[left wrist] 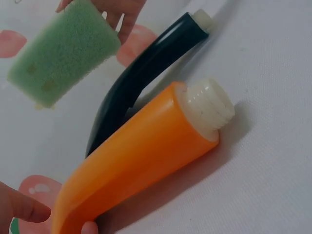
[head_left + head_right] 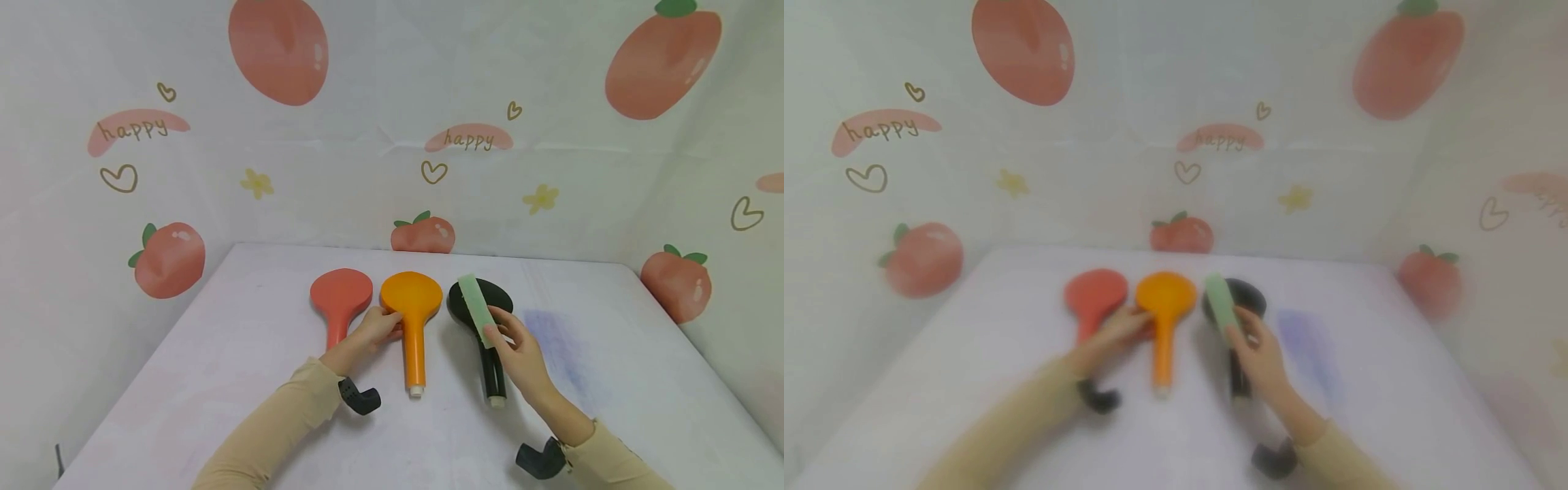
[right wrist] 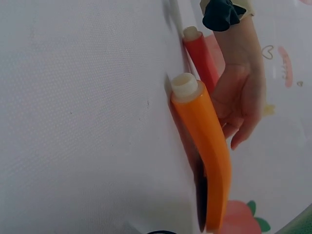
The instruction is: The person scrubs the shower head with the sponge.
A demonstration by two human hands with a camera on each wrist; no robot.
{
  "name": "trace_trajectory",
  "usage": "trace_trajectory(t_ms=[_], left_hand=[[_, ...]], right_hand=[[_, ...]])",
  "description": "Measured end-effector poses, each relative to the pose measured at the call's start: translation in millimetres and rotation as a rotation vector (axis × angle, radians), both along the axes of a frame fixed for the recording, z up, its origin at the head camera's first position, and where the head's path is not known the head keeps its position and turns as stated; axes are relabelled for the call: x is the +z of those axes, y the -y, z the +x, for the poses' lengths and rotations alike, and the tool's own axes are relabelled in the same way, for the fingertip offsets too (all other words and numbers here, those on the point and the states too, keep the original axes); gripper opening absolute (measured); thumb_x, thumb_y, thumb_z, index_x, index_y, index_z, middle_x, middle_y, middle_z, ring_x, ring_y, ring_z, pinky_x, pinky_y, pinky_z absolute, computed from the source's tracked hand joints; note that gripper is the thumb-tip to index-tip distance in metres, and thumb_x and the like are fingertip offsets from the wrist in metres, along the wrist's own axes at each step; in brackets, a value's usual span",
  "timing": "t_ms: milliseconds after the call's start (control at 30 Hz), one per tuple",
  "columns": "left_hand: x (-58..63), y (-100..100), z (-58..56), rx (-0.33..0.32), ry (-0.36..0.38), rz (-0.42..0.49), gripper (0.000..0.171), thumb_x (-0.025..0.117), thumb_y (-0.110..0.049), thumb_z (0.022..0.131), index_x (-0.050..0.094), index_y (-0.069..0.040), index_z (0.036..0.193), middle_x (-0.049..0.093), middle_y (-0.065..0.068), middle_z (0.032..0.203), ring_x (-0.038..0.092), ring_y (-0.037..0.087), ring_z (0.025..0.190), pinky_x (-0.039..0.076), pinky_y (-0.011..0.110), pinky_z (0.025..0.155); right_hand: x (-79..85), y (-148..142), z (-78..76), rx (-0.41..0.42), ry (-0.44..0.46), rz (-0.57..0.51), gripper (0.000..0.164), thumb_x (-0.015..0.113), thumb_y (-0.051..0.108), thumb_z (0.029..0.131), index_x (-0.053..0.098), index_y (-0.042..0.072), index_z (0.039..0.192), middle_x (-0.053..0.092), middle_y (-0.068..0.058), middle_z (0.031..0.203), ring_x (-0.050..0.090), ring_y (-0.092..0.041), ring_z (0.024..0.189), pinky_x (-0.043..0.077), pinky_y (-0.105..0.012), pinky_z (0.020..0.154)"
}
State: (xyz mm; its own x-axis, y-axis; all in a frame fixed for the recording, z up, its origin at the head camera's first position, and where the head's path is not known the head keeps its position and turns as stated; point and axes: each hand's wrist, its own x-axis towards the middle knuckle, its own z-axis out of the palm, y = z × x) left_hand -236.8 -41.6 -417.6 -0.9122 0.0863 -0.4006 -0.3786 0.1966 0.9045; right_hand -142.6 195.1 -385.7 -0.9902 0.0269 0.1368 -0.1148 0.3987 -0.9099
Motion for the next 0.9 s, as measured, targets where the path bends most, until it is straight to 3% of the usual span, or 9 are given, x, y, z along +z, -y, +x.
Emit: trace_trajectory(t_ms=[133,267,367,467,633,733,900], left_hand=[[8.6,-2,5.7,0.03,-0.094,-0.099,0.046,0.051,-0.016,0.093,0.04,0.004,0.133,0.049,0.012,0.104,0.049,0.018,0.082,0.051,0.025,0.08],[23.4,-7,14.2,0.091,-0.222,-0.133,0.049,0.051,-0.012,0.09,0.037,0.002,0.135,0.041,0.017,0.125,0.046,0.026,0.107,0.047,0.037,0.099],[33.4,-12,20.1,0.058,-0.31,-0.102,0.041,0.049,-0.009,0.091,0.043,0.001,0.13,0.043,0.018,0.129,0.047,0.03,0.113,0.046,0.039,0.099],[38.7,-18,24.9,-0.036,-0.347,-0.088,0.033,0.049,-0.01,0.093,0.05,-0.001,0.125,0.05,0.016,0.126,0.052,0.027,0.108,0.05,0.037,0.094],[36.5,-30,27.5,-0.204,-0.314,-0.082,0.027,0.051,-0.016,0.095,0.055,-0.004,0.12,0.058,0.013,0.114,0.056,0.019,0.091,0.051,0.027,0.083],[28.4,-36,24.3,-0.283,-0.278,-0.072,0.028,0.052,-0.019,0.095,0.056,-0.004,0.118,0.061,0.013,0.109,0.059,0.016,0.088,0.053,0.028,0.086],[17.5,-52,21.5,-0.299,-0.163,0.007,0.03,0.054,-0.019,0.094,0.056,-0.003,0.119,0.062,0.012,0.109,0.062,0.018,0.091,0.054,0.03,0.089]], right_hand=[[2.4,-1,-0.7,-0.014,0.014,0.01,0.044,0.051,0.027,0.096,0.044,0.014,0.137,0.048,-0.006,0.137,0.044,0.009,0.108,0.042,-0.007,0.082],[6.0,-3,-0.9,-0.02,0.018,0.007,0.044,0.049,0.026,0.097,0.042,0.013,0.139,0.047,-0.01,0.138,0.045,-0.011,0.119,0.04,-0.006,0.082],[8.8,-6,-1.6,-0.033,0.018,-0.002,0.044,0.048,0.026,0.098,0.041,0.012,0.139,0.046,-0.013,0.137,0.043,-0.024,0.126,0.038,-0.004,0.081],[10.6,-9,-3.8,-0.054,0.019,-0.008,0.045,0.047,0.028,0.098,0.04,0.012,0.139,0.044,-0.013,0.14,0.043,-0.022,0.126,0.037,-0.003,0.08],[10.8,-17,-8.0,-0.096,0.014,-0.019,0.046,0.046,0.031,0.098,0.041,0.011,0.139,0.043,-0.009,0.142,0.045,0.007,0.108,0.039,-0.006,0.078],[8.3,-24,-10.8,-0.139,0.028,-0.022,0.047,0.046,0.034,0.097,0.041,0.013,0.139,0.046,-0.001,0.137,0.045,0.015,0.099,0.04,-0.01,0.078],[3.7,-35,-14.9,-0.186,0.044,-0.03,0.049,0.045,0.038,0.097,0.041,0.014,0.14,0.045,0.006,0.133,0.045,0.016,0.098,0.038,-0.012,0.08]])
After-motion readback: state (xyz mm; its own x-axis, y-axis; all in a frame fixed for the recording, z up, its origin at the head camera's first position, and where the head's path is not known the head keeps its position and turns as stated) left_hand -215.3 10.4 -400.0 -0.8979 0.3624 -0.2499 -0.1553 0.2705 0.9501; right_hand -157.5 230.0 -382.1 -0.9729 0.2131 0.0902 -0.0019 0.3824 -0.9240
